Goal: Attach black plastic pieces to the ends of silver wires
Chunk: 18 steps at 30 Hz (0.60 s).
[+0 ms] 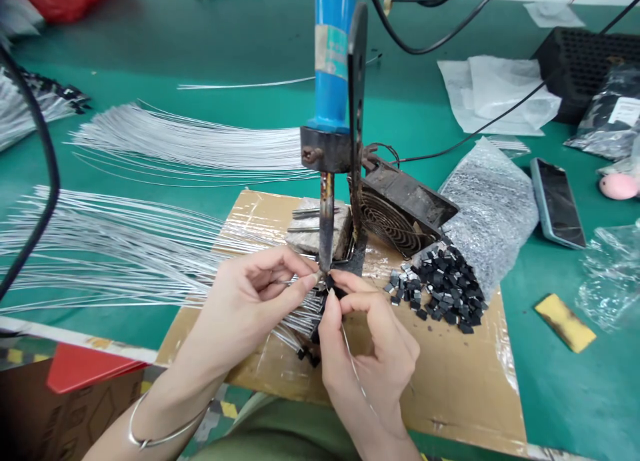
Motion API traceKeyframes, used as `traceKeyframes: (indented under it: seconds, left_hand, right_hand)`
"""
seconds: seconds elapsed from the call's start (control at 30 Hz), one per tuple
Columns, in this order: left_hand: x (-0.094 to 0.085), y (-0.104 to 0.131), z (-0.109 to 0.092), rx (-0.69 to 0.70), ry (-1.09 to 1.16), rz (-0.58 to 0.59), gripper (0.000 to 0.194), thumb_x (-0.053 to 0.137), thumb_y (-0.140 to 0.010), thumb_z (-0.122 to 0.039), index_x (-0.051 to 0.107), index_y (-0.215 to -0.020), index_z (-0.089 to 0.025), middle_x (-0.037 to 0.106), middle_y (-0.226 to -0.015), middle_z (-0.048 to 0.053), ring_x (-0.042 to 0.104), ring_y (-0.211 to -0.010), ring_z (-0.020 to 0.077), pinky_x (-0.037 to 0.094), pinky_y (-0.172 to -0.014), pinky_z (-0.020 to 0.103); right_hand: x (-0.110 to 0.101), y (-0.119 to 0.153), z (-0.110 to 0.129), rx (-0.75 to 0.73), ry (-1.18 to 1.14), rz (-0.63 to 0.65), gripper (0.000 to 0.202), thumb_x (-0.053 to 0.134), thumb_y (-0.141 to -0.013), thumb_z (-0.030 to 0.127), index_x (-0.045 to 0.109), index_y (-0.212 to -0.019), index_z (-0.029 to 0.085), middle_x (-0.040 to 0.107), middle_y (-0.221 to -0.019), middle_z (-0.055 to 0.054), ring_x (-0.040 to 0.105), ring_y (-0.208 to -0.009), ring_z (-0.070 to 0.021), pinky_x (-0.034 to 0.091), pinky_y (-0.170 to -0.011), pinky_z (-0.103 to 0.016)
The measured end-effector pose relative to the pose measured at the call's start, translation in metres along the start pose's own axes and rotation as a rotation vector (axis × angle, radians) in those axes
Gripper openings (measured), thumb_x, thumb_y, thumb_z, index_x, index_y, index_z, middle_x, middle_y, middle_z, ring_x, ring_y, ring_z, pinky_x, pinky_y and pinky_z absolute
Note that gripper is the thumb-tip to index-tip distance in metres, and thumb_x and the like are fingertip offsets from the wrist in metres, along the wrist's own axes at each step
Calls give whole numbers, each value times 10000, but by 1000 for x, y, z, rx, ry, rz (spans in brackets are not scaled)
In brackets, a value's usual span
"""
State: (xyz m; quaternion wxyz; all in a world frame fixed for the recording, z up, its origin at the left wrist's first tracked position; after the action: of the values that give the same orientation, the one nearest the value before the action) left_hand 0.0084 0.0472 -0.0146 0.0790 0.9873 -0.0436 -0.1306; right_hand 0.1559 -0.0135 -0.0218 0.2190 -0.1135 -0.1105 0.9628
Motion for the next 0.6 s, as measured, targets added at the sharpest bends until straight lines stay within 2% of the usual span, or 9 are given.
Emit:
traceKeyframes:
  seconds: [0.3, 0.4, 0.5, 0.57, 0.6]
  left_hand:
    - [2, 0, 3, -18, -11, 38, 113, 698, -787, -249, 674, -691, -196, 735, -736, 60, 617, -609, 166, 396, -486, 254]
    - [0, 3, 5, 10, -82, 53, 130, 666, -821, -263, 685, -715, -189, 729, -729, 50, 548, -550, 138, 339, -476, 259]
    - [-7, 7, 7, 106, -229, 44, 148, 654, -868, -232, 705, -736, -188, 721, -727, 27, 462, -498, 111, 316, -470, 264]
    - [-11, 10, 8, 219, -301, 25, 157, 655, -891, -191, 723, -749, -187, 747, -828, 48, 579, -601, 136, 421, -548, 273]
    - [-13, 13, 8, 280, -329, 11, 162, 654, -900, -169, 736, -761, -185, 756, -896, 66, 650, -710, 163, 480, -629, 289]
  right_hand:
    - [0, 2, -2, 47, -1, 34, 148, 719, -935, 176, 659, -804, 211, 828, -1077, -97, 800, -1017, -205, 630, -930, -334]
    - [-2, 1, -1, 77, 16, 38, 159, 713, -942, 196, 661, -792, 212, 832, -1071, -89, 801, -1005, -208, 623, -918, -333]
    - [-21, -3, -5, 88, 62, -70, 163, 764, -913, 251, 683, -775, 217, 835, -1006, -68, 799, -929, -205, 618, -893, -337]
    - [-44, -6, -13, 136, 106, -185, 192, 801, -888, 337, 695, -775, 223, 822, -946, -64, 787, -894, -214, 617, -852, -342]
    - [-55, -7, -18, 154, 118, -193, 231, 802, -881, 391, 692, -764, 225, 809, -910, -66, 780, -873, -219, 613, -794, -329]
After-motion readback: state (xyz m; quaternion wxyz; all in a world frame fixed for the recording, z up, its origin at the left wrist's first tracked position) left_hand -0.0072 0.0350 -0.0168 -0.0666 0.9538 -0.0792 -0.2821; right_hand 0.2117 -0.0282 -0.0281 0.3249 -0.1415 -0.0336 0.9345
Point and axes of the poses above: each hand's wrist, its own y-axis away from the middle knuckle, its own x-axis out of the palm, z = x × y, the point moved 5 cm from there along -y, towards the middle knuckle
